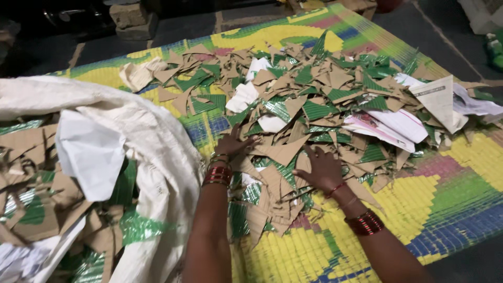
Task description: The person sits on a colorful mat and sorts through a large pile of mixed paper scraps and cardboard pieces. They pick up handfuls of the material, separate the pieces, and place them into a large white sack positioned to the left.
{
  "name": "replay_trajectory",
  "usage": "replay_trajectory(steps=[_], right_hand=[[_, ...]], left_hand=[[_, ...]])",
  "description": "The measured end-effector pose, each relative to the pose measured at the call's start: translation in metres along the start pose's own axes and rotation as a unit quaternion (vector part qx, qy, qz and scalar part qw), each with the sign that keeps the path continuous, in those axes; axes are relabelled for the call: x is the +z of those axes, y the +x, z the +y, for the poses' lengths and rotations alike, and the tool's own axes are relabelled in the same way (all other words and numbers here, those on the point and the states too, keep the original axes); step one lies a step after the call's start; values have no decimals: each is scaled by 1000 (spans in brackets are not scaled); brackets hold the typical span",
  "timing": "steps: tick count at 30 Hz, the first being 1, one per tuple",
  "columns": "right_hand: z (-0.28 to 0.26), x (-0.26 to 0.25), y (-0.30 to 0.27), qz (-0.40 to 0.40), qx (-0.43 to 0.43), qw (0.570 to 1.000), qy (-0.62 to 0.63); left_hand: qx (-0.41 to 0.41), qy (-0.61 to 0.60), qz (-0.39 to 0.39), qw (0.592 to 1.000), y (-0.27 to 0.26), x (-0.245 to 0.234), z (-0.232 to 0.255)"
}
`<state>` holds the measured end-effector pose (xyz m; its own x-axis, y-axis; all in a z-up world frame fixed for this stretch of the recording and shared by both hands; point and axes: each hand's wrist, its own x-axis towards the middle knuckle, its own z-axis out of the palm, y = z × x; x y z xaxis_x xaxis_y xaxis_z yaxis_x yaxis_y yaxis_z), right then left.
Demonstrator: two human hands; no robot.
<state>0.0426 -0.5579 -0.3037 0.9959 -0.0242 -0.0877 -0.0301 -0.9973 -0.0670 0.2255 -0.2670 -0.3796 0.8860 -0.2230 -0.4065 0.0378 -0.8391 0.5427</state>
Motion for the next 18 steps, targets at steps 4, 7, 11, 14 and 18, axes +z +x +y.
replay_trajectory(steps=[4, 7, 11, 14, 18], right_hand=[[-11, -2, 0, 21, -22, 999, 36], [-18, 6, -2, 47, -42, 997, 40], [-21, 7, -8, 64, -58, 995, 40], [-18, 3, -14, 78, -90, 989, 82], [-18, -9, -24, 6, -70, 977, 199]], left_hand=[[34, -30, 33, 998, 12, 18, 0], [180, -70, 123, 973, 4, 27, 0], [202, -70, 168, 962, -30, 29, 6], [143, -51, 168, 974, -76, 29, 23], [247, -89, 241, 934, -142, 35, 43]])
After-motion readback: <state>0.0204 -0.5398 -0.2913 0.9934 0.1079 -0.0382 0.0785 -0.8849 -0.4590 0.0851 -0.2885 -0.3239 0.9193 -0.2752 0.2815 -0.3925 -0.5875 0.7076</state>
